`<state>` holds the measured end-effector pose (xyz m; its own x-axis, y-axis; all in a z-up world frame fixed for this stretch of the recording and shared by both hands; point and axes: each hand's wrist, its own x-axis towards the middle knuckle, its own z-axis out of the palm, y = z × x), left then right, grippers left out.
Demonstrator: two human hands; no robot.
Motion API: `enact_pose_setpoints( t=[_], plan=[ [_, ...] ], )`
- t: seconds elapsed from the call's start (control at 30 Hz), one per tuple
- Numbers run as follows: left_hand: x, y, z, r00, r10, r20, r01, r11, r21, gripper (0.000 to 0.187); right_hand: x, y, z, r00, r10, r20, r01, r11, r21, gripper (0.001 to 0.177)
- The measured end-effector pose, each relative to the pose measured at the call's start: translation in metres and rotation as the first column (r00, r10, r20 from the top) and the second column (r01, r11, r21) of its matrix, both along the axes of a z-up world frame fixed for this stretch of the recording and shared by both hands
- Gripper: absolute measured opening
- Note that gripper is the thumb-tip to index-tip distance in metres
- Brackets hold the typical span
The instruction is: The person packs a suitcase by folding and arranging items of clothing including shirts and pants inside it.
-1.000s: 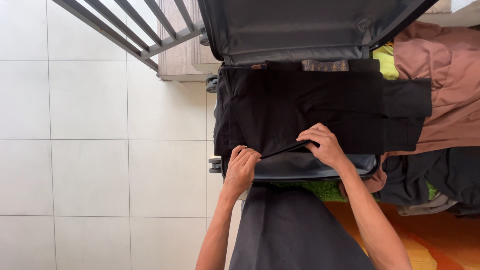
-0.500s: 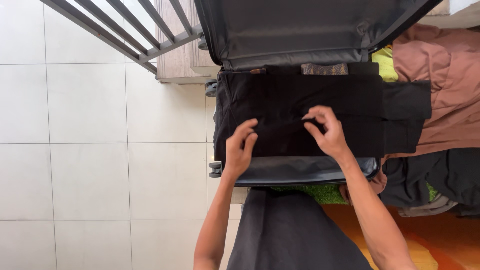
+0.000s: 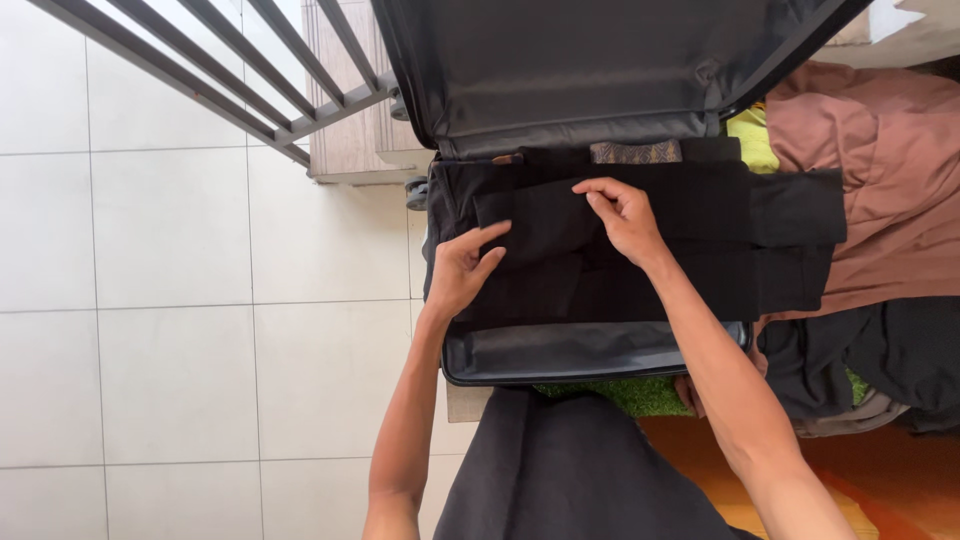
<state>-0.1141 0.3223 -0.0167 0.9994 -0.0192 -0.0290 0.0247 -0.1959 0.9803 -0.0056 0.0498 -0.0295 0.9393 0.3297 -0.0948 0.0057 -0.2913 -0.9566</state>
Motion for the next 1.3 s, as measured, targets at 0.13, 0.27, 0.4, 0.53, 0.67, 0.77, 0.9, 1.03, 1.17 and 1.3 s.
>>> enact_pose_setpoints(
  t=[0.13,0.27,0.4,0.53,0.67,0.77,0.9,1.03,1.17,1.3],
  plan=[
    [0.001,0.007,-0.003,0.999,0.036,0.036,-0.041,0.989,0.143,0.048,-0.002,-0.004,0.013,0.975,0.083,-0.205,-0.1,0.992,-0.073,0.039],
    [-0.001,0.008,-0.003,0.998,0.047,0.028,-0.049,0.997,0.055,0.052,-0.003,-0.005,0.015,0.969,0.212,-0.125,-0.224,0.971,-0.086,0.054],
    [-0.005,0.003,-0.006,0.983,0.101,-0.156,-0.093,0.994,0.056,0.054,-0.005,-0.006,0.006,0.971,0.172,-0.166,-0.192,0.974,-0.116,0.048],
    [-0.004,0.0,-0.004,0.99,0.125,0.062,-0.129,0.99,0.058,0.051,-0.005,-0.003,0.004,0.985,0.158,-0.067,-0.164,0.982,-0.098,0.046],
    [0.007,0.002,-0.003,0.976,0.121,0.181,-0.155,0.971,0.182,0.054,0.002,0.002,0.005,0.987,0.147,0.066,-0.133,0.975,-0.18,0.049],
    [0.017,0.004,-0.001,0.973,0.106,0.203,-0.157,0.954,0.255,0.058,0.01,0.004,0.0,0.985,0.143,0.092,-0.121,0.97,-0.211,0.039],
    [0.021,0.006,0.003,0.99,0.106,0.098,-0.129,0.953,0.275,0.058,0.015,0.007,-0.014,0.998,0.051,0.021,-0.044,0.962,-0.271,0.02],
    [0.022,0.007,0.007,0.994,0.105,0.031,-0.11,0.954,0.278,0.059,0.011,0.003,-0.009,0.997,0.061,-0.047,-0.072,0.955,-0.287,0.026],
    [0.015,0.009,0.01,0.995,0.067,0.071,-0.085,0.953,0.29,0.06,0.009,-0.004,0.003,0.978,0.208,-0.004,-0.204,0.956,-0.212,0.044],
    [0.002,0.007,0.014,0.997,0.047,0.06,-0.063,0.951,0.302,0.06,-0.001,-0.015,-0.003,0.973,0.23,0.002,-0.224,0.948,-0.227,0.054]
  ],
)
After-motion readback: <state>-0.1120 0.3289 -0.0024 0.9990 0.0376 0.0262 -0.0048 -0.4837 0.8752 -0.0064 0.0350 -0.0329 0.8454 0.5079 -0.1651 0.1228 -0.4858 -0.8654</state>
